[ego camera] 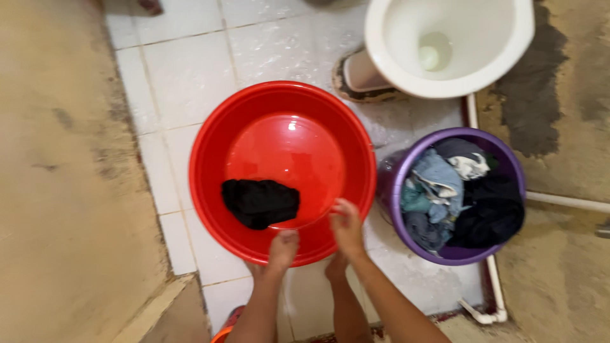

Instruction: The person washes several dark-colored garments by hand in a red basin filled with soapy water. They scrub, rinse, and wring out each item, then transfer the washed clothes into a purple bucket. Finally, they pour out the soapy water and place the washed items into the red basin.

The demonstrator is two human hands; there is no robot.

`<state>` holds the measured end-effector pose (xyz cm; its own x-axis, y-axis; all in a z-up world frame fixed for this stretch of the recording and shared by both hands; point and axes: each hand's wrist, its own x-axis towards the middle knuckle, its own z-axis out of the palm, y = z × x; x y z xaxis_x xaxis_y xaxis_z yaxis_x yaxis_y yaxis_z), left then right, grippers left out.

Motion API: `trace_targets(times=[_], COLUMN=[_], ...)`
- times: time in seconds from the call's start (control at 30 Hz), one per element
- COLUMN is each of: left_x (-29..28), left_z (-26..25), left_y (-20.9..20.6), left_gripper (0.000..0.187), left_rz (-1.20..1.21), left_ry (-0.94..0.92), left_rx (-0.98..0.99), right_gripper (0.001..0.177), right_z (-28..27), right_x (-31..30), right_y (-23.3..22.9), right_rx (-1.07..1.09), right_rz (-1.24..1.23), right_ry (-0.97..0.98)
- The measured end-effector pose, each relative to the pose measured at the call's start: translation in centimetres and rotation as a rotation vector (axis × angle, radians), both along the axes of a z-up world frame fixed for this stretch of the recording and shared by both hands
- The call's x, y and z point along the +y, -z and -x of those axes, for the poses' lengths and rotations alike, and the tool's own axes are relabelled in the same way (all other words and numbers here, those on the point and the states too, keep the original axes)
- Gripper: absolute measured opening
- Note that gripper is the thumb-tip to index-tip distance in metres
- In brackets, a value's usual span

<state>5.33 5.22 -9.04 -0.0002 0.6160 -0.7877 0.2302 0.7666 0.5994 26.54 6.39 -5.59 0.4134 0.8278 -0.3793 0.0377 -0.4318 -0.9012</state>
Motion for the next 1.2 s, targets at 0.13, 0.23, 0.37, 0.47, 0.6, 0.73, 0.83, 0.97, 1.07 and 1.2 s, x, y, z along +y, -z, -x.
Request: trace_targets(times=[0.13,0.23,0.37,0.47,0.6,0.73,0.83,0.97,1.07,1.2], left_x=[-0.3,1.0,4.9,7.7,11.1,12.7,12.8,13.3,12.1,6.4], left_z=[-8.9,-14.4,-21.3,-26.5,-34.1,-40.7,-41.4,-36.0,-29.7,-22.3], left_y=[0.3,-1.8,-9.1,-13.9,-14.3,-9.4,-5.8,-6.4,-9.3,-11.1], left_gripper=[0.027,0.028,0.025,0.025,0.080,0.039,0.020,0.052,0.064,0.057], left_rz=[-0.156,-0.103,-0.212,-0.569,-1.097,-1.360,-1.145,-0.994,-0.904,-0.638], left_ry=[0.181,0.196,0.224,0.423,0.781,0.989,1.160,1.167,0.935,0.369], left_rx=[-0.027,-0.061,-0.100,-0.132,-0.091,0.571,0.668,0.291,-0.152,-0.116], right_gripper=[0.055,0.093,0.129,0.132,0.126,0.119,0.114,0.108,0.090,0.081], right_z=[-13.0,-18.3,-20.0,-21.2,-20.7,-18.6,-18.3,-19.5,-20.4,-18.3], right_x=[-4.3,-5.9,-2.5,-0.3,0.2,-1.9,-3.7,-5.6,-7.0,-7.3], right_y=[0.7,-2.0,-2.0,-0.8,2.0,4.4,5.0,5.6,5.7,0.3], right_rx=[-0.269,-0.737,-0.418,-0.211,-0.211,-0.264,-0.270,-0.245,-0.180,-0.024], right_rz=[0.011,0.482,0.678,0.807,0.759,0.665,0.608,0.403,0.049,0.051], right_ry=[0.459,0.503,0.583,0.689,0.738,0.761,0.759,0.764,0.767,0.807])
